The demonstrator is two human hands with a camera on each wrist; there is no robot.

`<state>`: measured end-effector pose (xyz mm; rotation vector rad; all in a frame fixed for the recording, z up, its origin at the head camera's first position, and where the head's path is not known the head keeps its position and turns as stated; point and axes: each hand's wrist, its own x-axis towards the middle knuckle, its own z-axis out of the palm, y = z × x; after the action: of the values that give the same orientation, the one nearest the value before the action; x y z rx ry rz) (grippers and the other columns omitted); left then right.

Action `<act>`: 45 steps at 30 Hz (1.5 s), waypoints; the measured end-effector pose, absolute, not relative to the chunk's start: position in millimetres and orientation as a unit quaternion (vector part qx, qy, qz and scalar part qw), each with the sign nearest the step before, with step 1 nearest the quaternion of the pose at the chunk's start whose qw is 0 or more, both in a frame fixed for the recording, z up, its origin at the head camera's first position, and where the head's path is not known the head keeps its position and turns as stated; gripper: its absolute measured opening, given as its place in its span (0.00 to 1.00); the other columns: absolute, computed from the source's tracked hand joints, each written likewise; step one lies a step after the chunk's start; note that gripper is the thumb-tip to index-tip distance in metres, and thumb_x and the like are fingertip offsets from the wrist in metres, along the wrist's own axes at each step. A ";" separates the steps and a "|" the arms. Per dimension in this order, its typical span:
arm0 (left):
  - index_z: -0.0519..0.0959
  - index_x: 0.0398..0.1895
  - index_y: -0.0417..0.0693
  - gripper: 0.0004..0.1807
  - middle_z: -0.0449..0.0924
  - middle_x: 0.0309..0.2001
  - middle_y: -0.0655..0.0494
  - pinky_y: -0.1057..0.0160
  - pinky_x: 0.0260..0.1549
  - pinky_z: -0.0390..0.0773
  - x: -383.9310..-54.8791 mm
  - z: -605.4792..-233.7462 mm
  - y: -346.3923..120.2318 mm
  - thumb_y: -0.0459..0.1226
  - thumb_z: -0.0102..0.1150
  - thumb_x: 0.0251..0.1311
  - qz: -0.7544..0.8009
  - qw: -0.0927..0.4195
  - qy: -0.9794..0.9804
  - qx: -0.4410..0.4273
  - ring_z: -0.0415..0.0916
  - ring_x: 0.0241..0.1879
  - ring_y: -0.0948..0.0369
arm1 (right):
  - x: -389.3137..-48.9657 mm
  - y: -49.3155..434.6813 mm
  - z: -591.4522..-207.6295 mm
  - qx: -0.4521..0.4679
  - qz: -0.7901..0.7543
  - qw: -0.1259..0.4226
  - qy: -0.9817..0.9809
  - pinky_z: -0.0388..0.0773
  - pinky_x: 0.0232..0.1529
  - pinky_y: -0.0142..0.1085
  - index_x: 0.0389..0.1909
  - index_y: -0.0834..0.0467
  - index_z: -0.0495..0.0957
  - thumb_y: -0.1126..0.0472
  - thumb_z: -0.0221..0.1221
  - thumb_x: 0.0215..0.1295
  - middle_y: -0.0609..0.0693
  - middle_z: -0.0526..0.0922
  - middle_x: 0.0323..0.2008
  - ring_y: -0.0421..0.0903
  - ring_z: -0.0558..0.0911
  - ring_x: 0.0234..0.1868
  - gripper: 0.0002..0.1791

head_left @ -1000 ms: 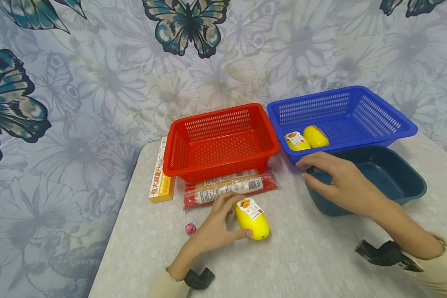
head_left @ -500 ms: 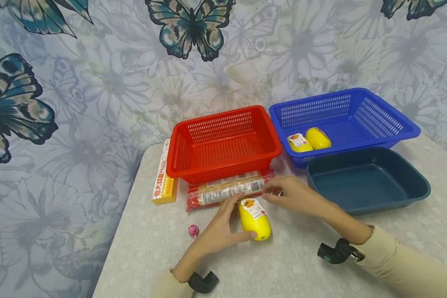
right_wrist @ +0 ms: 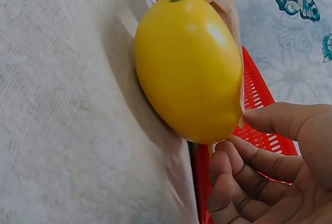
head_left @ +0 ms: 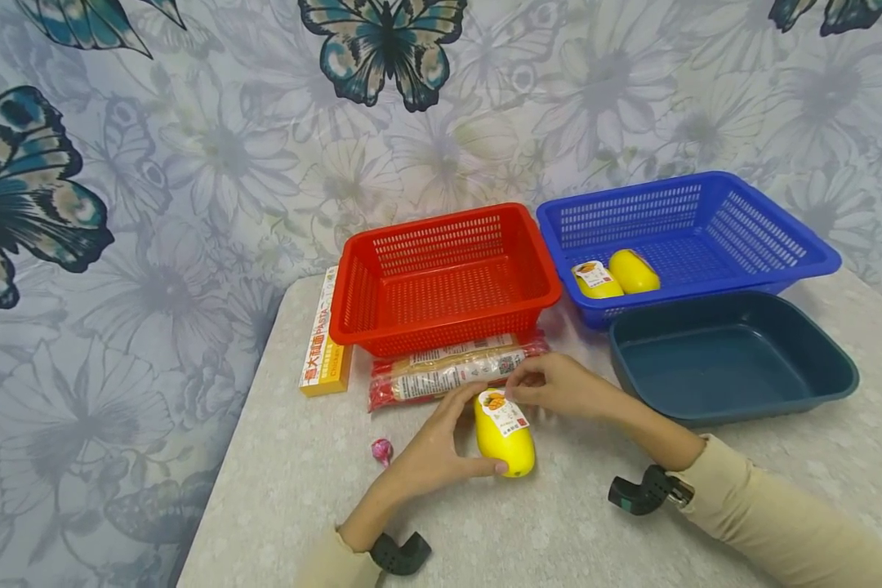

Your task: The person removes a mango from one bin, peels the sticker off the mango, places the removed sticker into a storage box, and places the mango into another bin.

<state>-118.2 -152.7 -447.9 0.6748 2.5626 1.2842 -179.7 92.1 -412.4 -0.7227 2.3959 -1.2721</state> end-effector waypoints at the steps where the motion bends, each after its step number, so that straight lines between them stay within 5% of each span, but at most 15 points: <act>1: 0.54 0.78 0.59 0.57 0.50 0.76 0.66 0.47 0.68 0.62 -118.6 -448.0 -152.7 0.57 0.77 0.47 0.435 0.099 0.865 0.230 0.55 0.72 0.58 | -180.4 92.1 -413.1 -0.252 -0.447 0.167 0.842 0.78 0.26 0.36 0.41 0.58 0.83 0.58 0.63 0.69 0.52 0.82 0.30 0.50 0.78 0.27 0.08; 12: 0.54 0.78 0.61 0.57 0.51 0.75 0.68 0.51 0.68 0.63 -121.7 -450.4 -154.0 0.57 0.77 0.46 0.444 0.098 0.858 0.238 0.57 0.71 0.60 | -183.8 90.6 -413.6 -0.239 -0.471 0.189 0.828 0.72 0.22 0.33 0.37 0.59 0.83 0.61 0.61 0.69 0.52 0.80 0.28 0.45 0.73 0.24 0.05; 26: 0.52 0.78 0.70 0.58 0.50 0.76 0.69 0.51 0.68 0.62 -122.8 -449.8 -155.4 0.60 0.76 0.46 0.432 0.108 0.866 0.226 0.57 0.71 0.61 | -181.0 89.7 -411.3 -0.222 -0.503 0.188 0.814 0.72 0.28 0.34 0.37 0.59 0.82 0.62 0.60 0.69 0.56 0.80 0.28 0.53 0.77 0.30 0.05; 45: 0.51 0.79 0.64 0.59 0.49 0.77 0.67 0.49 0.68 0.62 -123.8 -449.9 -156.6 0.60 0.75 0.47 0.428 0.115 0.867 0.231 0.57 0.71 0.60 | -172.3 92.9 -402.6 -0.233 -0.536 0.192 0.789 0.75 0.34 0.37 0.39 0.61 0.82 0.63 0.60 0.69 0.57 0.79 0.29 0.51 0.77 0.31 0.06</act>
<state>-123.8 -156.6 -449.9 0.6760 2.5396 1.2530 -172.3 92.9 -402.6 -0.6532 2.2153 -1.5038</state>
